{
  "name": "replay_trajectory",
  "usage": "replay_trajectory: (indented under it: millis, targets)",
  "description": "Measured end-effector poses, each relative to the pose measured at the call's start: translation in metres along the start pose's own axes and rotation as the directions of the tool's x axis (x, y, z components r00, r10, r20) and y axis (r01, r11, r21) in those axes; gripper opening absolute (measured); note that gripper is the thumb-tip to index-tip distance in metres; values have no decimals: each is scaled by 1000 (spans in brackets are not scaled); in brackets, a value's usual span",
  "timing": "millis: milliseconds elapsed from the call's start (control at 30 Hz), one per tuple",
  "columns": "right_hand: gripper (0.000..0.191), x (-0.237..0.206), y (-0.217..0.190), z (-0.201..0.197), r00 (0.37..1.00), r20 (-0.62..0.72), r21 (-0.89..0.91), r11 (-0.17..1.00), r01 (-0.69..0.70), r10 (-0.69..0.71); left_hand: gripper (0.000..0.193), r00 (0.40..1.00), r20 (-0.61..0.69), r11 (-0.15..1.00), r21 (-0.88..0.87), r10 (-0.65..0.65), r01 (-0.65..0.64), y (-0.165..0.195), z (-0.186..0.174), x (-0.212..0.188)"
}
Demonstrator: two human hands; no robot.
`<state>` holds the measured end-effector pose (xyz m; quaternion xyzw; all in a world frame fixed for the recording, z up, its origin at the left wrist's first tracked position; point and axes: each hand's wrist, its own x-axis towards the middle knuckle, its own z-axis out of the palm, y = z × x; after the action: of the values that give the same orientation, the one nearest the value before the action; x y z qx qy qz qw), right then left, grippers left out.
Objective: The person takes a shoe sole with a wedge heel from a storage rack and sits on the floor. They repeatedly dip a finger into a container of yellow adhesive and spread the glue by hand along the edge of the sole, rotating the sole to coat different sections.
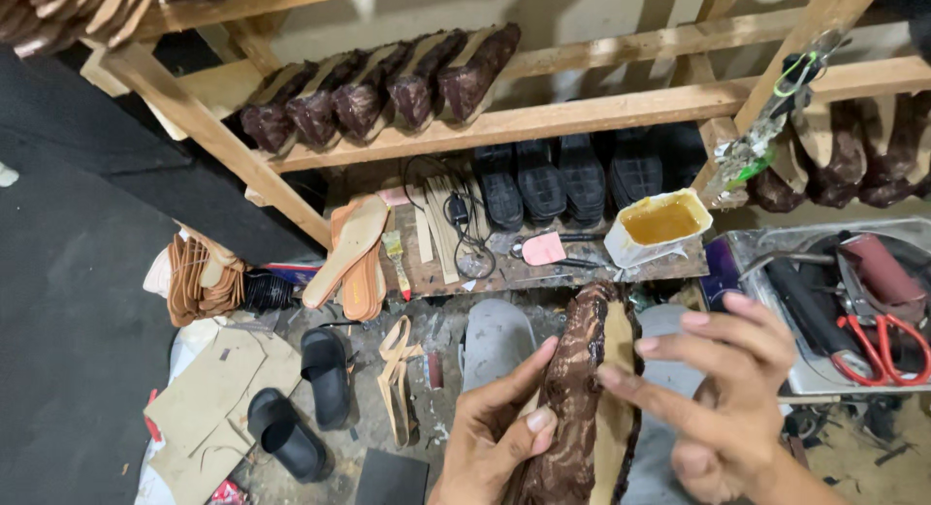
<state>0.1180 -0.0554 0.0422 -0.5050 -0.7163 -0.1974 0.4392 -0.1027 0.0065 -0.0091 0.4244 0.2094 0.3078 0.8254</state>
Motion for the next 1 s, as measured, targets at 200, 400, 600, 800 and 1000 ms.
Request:
replay_trajectory:
  millis: [200, 400, 600, 800, 1000]
  targets:
    - [56, -9, 2, 0, 997, 64, 8, 999, 34, -35, 64, 1000, -16, 1000, -28, -12, 11, 3, 2, -1]
    - [52, -7, 4, 0, 999, 31, 5, 1000, -27, 26, 64, 1000, 16, 1000, 24, -7, 7, 3, -4, 5]
    - [41, -4, 13, -2, 998, 19, -21, 998, -65, 65, 69, 986, -23, 986, 18, -163, 163, -3, -9, 11]
    - [39, -5, 24, -4, 998, 14, 79, 995, 58, -59, 68, 995, 93, 995, 92, 36, -44, -1, -7, 19]
    - [39, 4, 23, -9, 996, 18, 17, 996, 84, -84, 68, 998, 64, 999, 50, -25, 22, -1, -5, 17]
